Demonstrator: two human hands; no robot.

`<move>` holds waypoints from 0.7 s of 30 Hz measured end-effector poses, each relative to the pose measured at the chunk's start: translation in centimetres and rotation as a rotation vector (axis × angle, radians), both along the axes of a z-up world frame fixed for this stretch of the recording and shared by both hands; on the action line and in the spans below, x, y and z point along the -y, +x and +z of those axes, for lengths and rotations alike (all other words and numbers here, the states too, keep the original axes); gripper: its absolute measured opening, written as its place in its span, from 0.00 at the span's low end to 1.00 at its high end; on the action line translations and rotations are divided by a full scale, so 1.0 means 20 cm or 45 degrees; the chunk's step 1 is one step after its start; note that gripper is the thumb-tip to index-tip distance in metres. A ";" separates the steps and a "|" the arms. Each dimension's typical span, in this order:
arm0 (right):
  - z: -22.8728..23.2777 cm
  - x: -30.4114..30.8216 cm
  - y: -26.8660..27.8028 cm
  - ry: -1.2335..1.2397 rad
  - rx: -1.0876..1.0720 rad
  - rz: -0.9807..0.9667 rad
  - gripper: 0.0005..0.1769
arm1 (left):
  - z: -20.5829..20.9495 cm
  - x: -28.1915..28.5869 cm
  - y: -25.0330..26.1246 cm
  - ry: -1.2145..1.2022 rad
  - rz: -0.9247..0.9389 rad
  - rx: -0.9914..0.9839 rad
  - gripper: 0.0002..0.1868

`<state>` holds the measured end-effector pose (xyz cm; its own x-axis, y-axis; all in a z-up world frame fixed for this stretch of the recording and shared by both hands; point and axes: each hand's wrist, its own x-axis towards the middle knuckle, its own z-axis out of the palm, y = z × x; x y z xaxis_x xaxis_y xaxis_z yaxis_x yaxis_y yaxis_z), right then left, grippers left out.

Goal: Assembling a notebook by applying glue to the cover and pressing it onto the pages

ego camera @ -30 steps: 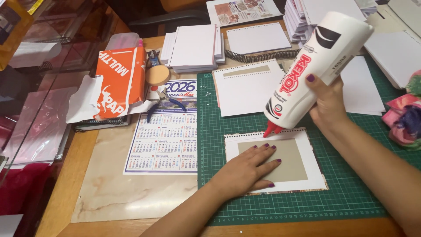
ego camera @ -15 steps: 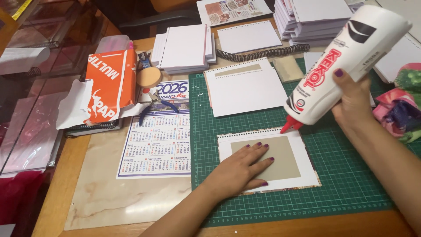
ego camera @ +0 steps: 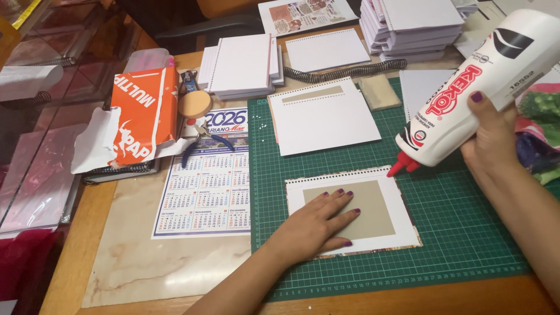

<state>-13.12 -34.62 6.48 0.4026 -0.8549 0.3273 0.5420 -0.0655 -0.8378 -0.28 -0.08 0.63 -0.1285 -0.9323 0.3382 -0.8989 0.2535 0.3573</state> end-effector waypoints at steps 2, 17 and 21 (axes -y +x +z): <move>0.03 -0.04 -0.02 0.008 -0.057 -0.003 0.35 | 0.01 0.00 0.00 0.021 0.002 -0.001 0.33; -0.05 -0.01 -0.10 0.199 -0.102 -0.015 0.33 | -0.02 0.01 0.01 0.023 0.000 0.006 0.33; 0.00 -0.08 -0.10 0.134 -0.100 0.066 0.36 | -0.01 0.01 0.01 0.001 -0.001 0.016 0.33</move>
<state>-15.10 -33.07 6.55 0.4680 -0.8601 0.2028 0.4750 0.0513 -0.8785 -0.01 -0.37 0.36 -0.1336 -0.9325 0.3356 -0.9032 0.2540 0.3461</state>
